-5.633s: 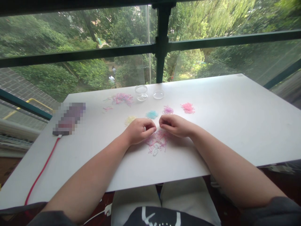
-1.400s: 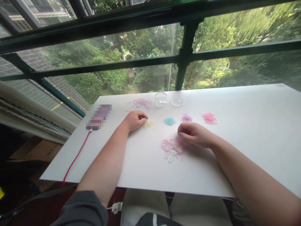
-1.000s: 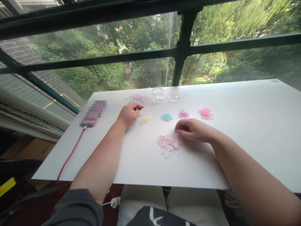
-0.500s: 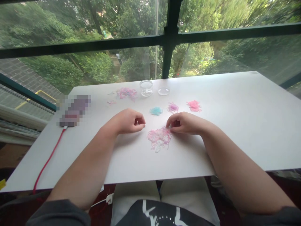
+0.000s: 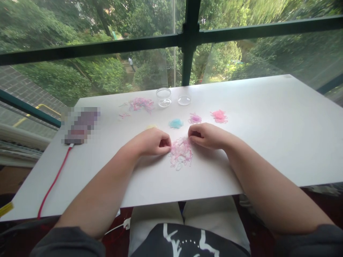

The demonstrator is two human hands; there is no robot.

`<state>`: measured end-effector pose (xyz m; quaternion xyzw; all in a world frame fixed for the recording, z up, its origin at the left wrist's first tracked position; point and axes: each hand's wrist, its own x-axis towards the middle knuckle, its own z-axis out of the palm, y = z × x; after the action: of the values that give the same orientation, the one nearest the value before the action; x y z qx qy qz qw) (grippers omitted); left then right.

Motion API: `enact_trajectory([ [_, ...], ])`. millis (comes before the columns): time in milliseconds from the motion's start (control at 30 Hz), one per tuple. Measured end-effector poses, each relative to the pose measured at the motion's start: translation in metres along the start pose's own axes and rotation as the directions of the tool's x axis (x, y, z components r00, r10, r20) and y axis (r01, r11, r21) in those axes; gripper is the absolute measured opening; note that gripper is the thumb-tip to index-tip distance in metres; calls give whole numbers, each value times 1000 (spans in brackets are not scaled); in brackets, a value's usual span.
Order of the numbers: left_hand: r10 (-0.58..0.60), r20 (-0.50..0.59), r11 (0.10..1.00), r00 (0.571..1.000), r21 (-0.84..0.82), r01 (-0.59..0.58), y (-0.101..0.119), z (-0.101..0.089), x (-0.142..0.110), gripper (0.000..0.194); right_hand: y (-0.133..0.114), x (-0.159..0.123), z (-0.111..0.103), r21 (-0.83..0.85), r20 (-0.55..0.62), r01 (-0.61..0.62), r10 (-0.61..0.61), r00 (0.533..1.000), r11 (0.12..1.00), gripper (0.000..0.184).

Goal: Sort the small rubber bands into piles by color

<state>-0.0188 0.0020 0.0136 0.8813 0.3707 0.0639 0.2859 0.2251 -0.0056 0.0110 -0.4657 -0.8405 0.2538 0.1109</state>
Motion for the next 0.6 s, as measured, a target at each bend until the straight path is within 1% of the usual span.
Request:
enact_trajectory([
  [67, 0, -7, 1000, 1000, 13, 0, 0, 1, 1, 12, 0, -1, 0, 27, 18, 14, -14, 1000, 1000, 9],
  [200, -30, 3, 1000, 1000, 0, 30, 0, 1, 3, 13, 0, -2, 0, 69, 60, 34, -38, 997, 997, 19],
  [333, -52, 23, 999, 998, -1, 52, 0, 0, 4, 16, 1, 0, 1, 40, 50, 41, -42, 998, 998, 11],
  [600, -63, 21, 998, 998, -7, 63, 0, -1, 4, 17, -1, 0, 1, 31, 27, 42, -43, 999, 999, 10],
])
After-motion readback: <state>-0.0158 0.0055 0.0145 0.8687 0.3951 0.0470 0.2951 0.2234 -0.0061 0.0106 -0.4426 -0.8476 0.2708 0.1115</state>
